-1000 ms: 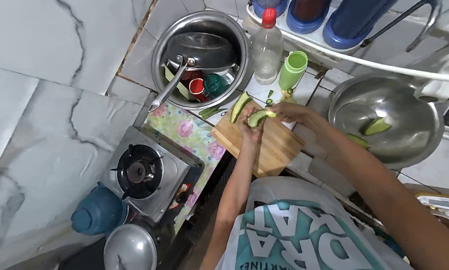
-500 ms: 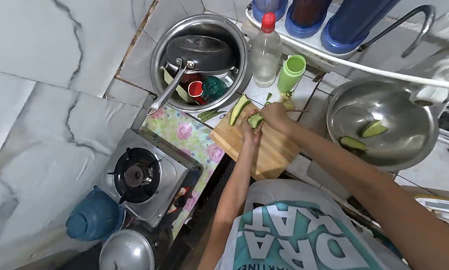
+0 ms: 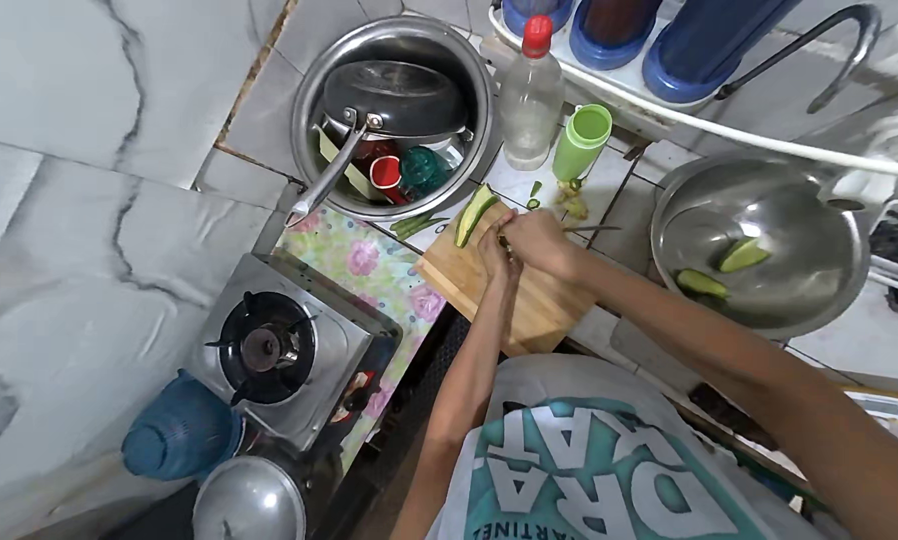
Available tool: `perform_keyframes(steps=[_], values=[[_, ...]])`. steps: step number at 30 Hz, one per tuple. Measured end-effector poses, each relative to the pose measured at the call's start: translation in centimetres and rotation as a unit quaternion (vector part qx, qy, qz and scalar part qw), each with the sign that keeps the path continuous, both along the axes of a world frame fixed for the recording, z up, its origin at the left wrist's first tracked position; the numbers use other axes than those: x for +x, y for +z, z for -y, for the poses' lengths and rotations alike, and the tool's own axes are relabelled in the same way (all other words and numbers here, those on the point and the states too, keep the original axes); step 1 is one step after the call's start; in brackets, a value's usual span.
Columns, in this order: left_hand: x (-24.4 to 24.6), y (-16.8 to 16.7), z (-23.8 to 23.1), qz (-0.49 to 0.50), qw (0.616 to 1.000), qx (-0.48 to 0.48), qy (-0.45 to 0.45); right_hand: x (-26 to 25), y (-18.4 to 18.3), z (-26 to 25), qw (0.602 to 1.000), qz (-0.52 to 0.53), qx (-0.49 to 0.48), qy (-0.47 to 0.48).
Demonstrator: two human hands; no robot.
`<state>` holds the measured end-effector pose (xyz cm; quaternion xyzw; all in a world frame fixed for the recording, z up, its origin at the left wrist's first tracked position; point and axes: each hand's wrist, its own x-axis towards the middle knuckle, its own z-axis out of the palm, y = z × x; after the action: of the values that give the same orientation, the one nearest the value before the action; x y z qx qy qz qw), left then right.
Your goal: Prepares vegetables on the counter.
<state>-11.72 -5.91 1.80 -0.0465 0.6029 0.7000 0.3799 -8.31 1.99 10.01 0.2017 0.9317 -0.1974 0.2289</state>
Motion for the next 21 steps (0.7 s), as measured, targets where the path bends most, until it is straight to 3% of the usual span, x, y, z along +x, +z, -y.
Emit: perform_keyframes(steps=[4,7,10,12,17,19,21], values=[[0.0,-0.1,0.0,0.032,0.999,0.009,0.02,-0.9,-0.9,-1.9,0.997,0.069,0.018,-0.037],[-0.2,0.2,0.0,0.021,1.0,-0.012,0.012,-1.6,-0.2,0.0,0.996,0.082,0.023,-0.026],[-0.7,-0.2,0.7,0.052,0.998,0.025,0.008,-0.4,1.3,1.7,1.0,0.005,0.013,-0.001],[-1.6,0.5,1.0,0.077,0.997,0.016,-0.011,0.0,1.5,0.2,0.999,-0.029,-0.019,-0.006],[-4.5,3.0,2.5,0.1,0.974,0.031,-0.2,0.9,-1.0,-3.7,0.992,-0.093,-0.056,0.068],[-5.7,3.8,2.9,0.119,0.964,0.053,-0.231,0.7,-1.5,-4.1,0.988,-0.113,-0.096,0.045],[-6.7,3.7,3.9,0.13,0.956,0.08,-0.251,0.6,-2.3,-4.9,0.968,-0.16,-0.192,-0.036]])
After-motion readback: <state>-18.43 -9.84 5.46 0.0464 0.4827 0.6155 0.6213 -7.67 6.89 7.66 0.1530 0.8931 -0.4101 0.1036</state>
